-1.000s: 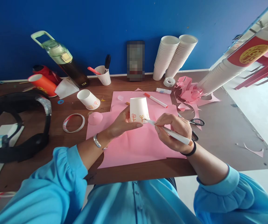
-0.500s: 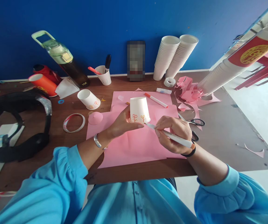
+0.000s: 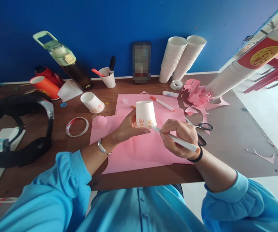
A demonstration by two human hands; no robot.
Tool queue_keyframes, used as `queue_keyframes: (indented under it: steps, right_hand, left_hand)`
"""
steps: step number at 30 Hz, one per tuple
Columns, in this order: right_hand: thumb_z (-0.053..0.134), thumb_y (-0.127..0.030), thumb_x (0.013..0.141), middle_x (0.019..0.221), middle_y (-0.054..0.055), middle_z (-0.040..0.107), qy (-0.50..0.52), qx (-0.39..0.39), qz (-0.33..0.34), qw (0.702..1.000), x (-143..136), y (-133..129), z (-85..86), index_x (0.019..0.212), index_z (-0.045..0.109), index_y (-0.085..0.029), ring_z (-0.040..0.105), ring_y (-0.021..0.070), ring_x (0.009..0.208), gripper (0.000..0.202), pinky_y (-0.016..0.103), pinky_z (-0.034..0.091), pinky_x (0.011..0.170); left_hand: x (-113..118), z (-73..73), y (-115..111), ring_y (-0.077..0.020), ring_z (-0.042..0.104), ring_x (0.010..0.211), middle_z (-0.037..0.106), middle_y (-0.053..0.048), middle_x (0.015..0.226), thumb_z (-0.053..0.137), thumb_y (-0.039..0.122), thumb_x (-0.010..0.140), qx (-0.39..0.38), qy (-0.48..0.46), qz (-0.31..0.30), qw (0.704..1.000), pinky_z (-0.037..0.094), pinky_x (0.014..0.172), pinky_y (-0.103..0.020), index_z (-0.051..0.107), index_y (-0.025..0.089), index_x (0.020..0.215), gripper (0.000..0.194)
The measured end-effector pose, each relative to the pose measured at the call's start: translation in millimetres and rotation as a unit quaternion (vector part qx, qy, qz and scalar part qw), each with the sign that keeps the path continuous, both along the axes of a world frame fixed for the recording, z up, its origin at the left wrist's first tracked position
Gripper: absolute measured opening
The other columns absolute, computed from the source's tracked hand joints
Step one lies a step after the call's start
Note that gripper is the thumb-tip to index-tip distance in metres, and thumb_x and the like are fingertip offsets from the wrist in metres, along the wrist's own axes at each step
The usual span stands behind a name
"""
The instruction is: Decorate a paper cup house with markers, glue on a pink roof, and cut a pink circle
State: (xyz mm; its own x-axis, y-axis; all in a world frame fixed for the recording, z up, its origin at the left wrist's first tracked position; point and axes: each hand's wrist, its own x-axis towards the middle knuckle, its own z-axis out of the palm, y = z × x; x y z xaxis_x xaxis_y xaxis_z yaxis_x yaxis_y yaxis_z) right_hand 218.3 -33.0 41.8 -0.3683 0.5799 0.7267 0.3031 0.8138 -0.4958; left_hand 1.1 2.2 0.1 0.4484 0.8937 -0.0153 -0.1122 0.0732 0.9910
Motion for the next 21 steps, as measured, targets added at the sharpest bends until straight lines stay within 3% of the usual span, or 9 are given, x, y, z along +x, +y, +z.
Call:
queue_keyframes:
  steps: [10,15,18,21]
  right_hand:
    - [0.059,-0.006,0.085,0.067,-0.002,0.066,-0.018,-0.009,0.008,1.0,0.7,-0.2,2.8,0.092,0.057,-0.023,0.065,0.0133,0.055,0.019,0.023,0.048,0.048]
    - [0.058,-0.006,0.087,0.071,-0.001,0.067,0.033,-0.02,0.045,0.998,3.9,-1.2,1.1,0.094,0.059,-0.023,0.064,0.0134,0.058,0.018,0.025,0.05,0.051]
    - [0.061,-0.016,0.096,0.08,0.002,0.071,0.098,-0.046,0.0,0.994,7.7,0.0,-4.9,0.105,0.066,-0.023,0.068,0.0157,0.064,0.012,0.029,0.055,0.058]
    - [0.059,-0.029,0.104,0.096,0.004,0.077,0.123,-0.081,-0.062,0.987,10.6,4.8,-10.1,0.119,0.068,-0.026,0.07,0.016,0.069,0.018,0.034,0.059,0.068]
  left_hand:
    - [2.7,7.5,-2.6,-0.0266,0.065,0.105,0.068,-0.008,0.114,0.096,0.041,0.066,0.002,0.024,-0.009,1.0,0.053,0.084,-0.037,0.059,0.022,0.121,0.068]
    - [1.1,3.7,-2.1,-0.0296,0.065,0.111,0.067,-0.008,0.119,0.098,0.04,0.062,0.0,0.004,0.0,1.0,0.055,0.088,-0.04,0.056,0.024,0.128,0.08]
    - [-1.6,-4.9,0.1,-0.0331,0.061,0.125,0.065,-0.009,0.13,0.098,0.039,0.061,-0.007,-0.024,0.017,1.0,0.054,0.098,-0.045,0.055,0.027,0.134,0.086]
    - [-4.8,-12.2,2.1,-0.0341,0.059,0.132,0.064,-0.008,0.136,0.097,0.038,0.065,-0.019,-0.058,-0.008,0.998,0.053,0.103,-0.046,0.057,0.031,0.137,0.083]
